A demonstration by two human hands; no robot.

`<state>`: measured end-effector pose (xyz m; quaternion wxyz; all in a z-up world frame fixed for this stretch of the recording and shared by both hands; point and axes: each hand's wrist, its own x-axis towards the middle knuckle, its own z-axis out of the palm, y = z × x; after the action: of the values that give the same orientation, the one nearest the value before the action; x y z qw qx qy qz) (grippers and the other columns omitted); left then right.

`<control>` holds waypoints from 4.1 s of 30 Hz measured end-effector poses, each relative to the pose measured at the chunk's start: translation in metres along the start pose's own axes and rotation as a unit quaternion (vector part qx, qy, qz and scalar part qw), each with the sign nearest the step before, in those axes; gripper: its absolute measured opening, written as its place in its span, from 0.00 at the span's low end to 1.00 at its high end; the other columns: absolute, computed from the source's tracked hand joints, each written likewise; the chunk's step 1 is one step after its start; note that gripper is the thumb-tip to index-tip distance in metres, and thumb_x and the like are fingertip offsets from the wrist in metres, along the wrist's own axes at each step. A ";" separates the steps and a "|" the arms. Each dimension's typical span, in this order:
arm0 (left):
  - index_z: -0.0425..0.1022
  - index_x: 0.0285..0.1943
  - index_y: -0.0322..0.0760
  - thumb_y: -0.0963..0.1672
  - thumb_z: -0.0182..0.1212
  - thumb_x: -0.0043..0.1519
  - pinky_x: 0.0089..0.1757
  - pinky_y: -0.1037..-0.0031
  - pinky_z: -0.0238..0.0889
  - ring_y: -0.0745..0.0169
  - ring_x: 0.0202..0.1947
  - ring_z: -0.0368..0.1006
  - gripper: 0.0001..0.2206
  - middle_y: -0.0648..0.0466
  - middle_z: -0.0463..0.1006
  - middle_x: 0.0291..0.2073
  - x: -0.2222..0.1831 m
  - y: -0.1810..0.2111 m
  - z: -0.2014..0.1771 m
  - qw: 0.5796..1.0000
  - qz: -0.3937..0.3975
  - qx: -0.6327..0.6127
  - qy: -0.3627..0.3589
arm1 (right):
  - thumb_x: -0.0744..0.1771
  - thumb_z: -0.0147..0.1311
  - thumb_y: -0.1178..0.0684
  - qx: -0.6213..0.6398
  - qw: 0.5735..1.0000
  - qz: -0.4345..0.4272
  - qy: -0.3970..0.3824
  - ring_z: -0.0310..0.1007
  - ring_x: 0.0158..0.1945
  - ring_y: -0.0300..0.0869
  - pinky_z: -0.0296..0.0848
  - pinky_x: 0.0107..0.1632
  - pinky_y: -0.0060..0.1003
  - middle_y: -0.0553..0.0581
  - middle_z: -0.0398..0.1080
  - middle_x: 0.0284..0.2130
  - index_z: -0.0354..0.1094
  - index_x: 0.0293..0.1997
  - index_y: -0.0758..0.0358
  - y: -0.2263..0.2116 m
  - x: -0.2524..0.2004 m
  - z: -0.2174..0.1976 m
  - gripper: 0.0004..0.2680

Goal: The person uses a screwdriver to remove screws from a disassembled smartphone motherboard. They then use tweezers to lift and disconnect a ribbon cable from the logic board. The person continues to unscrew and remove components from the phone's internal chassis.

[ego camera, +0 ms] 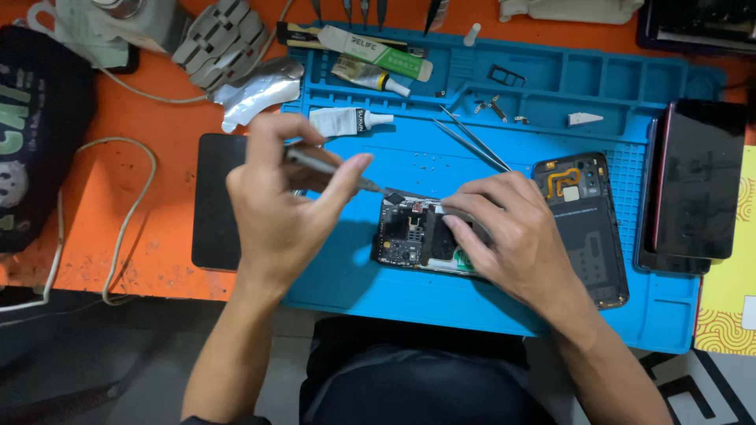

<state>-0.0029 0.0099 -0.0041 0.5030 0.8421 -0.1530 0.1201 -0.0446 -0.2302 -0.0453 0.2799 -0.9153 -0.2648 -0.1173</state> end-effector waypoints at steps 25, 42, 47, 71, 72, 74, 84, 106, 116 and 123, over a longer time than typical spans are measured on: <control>0.59 0.46 0.37 0.37 0.65 0.59 0.33 0.75 0.81 0.57 0.32 0.82 0.15 0.44 0.80 0.34 -0.024 -0.006 0.021 0.964 -0.125 -0.232 0.024 | 0.64 0.64 0.56 0.079 0.995 -0.025 0.052 0.73 0.35 0.48 0.65 0.39 0.41 0.62 0.76 0.36 0.73 0.47 0.69 0.002 -0.003 -0.004 0.10; 0.79 0.49 0.36 0.50 0.66 0.62 0.45 0.61 0.61 0.50 0.50 0.69 0.15 0.51 0.78 0.48 -0.065 0.020 0.053 0.940 0.180 0.288 -0.040 | 0.67 0.56 0.61 0.047 0.997 0.047 0.035 0.71 0.40 0.52 0.66 0.47 0.45 0.64 0.74 0.39 0.71 0.45 0.71 -0.007 0.003 -0.014 0.05; 0.77 0.37 0.30 0.39 0.55 0.65 0.40 0.60 0.64 0.47 0.44 0.75 0.07 0.46 0.80 0.39 -0.057 0.017 0.070 0.942 0.234 0.242 -0.017 | 0.67 0.56 0.62 0.043 0.997 0.052 0.046 0.73 0.42 0.53 0.68 0.47 0.45 0.64 0.75 0.39 0.72 0.45 0.72 -0.005 0.000 -0.014 0.05; 0.74 0.54 0.19 0.34 0.64 0.63 0.53 0.60 0.73 0.41 0.51 0.76 0.12 0.35 0.78 0.49 -0.063 -0.039 -0.007 0.971 0.055 0.218 0.081 | 0.60 0.64 0.40 -0.071 0.976 0.030 -0.205 0.61 0.59 0.54 0.66 0.55 0.49 0.63 0.63 0.59 0.56 0.65 0.62 -0.007 -0.017 -0.021 0.29; 0.75 0.53 0.19 0.34 0.64 0.62 0.54 0.59 0.72 0.41 0.52 0.76 0.11 0.35 0.78 0.49 -0.062 -0.037 -0.007 0.971 0.055 0.220 0.075 | 0.60 0.66 0.40 -0.048 0.980 0.030 -0.190 0.62 0.59 0.53 0.66 0.56 0.50 0.64 0.64 0.57 0.57 0.63 0.63 -0.005 -0.017 -0.021 0.29; 0.75 0.53 0.20 0.34 0.64 0.63 0.55 0.57 0.70 0.40 0.53 0.74 0.11 0.36 0.78 0.49 -0.063 -0.036 -0.007 0.969 0.060 0.227 0.077 | 0.60 0.65 0.40 -0.049 0.981 0.035 -0.186 0.62 0.58 0.53 0.66 0.55 0.49 0.64 0.63 0.56 0.57 0.63 0.63 -0.009 -0.016 -0.022 0.29; 0.73 0.53 0.25 0.39 0.60 0.64 0.55 0.56 0.68 0.38 0.56 0.68 0.11 0.39 0.75 0.51 -0.072 -0.012 0.003 0.967 0.114 0.200 0.114 | 0.60 0.63 0.37 -0.177 0.968 -0.007 -0.178 0.67 0.50 0.57 0.72 0.48 0.48 0.70 0.61 0.53 0.45 0.72 0.61 -0.011 -0.026 -0.015 0.37; 0.40 0.78 0.34 0.42 0.53 0.63 0.22 0.79 0.65 0.75 0.22 0.67 0.34 0.56 0.74 0.32 -0.073 0.018 0.045 0.897 -0.277 -0.238 -0.248 | 0.62 0.60 0.50 0.150 0.928 0.331 -0.084 0.75 0.45 0.38 0.81 0.35 0.28 0.58 0.60 0.62 0.56 0.67 0.57 -0.051 -0.041 -0.024 0.26; 0.57 0.71 0.31 0.46 0.56 0.63 0.24 0.72 0.72 0.68 0.26 0.78 0.28 0.54 0.81 0.30 -0.075 0.001 0.051 0.942 -0.198 -0.078 -0.258 | 0.60 0.63 0.54 0.135 0.957 0.248 -0.067 0.79 0.34 0.37 0.87 0.34 0.28 0.64 0.61 0.64 0.66 0.58 0.64 -0.046 -0.055 -0.018 0.20; 0.59 0.69 0.27 0.47 0.54 0.64 0.24 0.69 0.73 0.60 0.26 0.79 0.26 0.47 0.82 0.30 -0.074 0.000 0.051 0.952 -0.133 -0.012 -0.275 | 0.60 0.63 0.51 0.089 0.962 0.237 -0.102 0.76 0.30 0.35 0.87 0.32 0.31 0.62 0.61 0.65 0.66 0.59 0.63 -0.044 -0.054 -0.020 0.21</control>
<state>-0.0693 -0.0253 -0.0540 0.4632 0.8489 -0.1734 -0.1862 -0.1149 -0.2337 -0.0285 0.3511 -0.9305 -0.0770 0.0704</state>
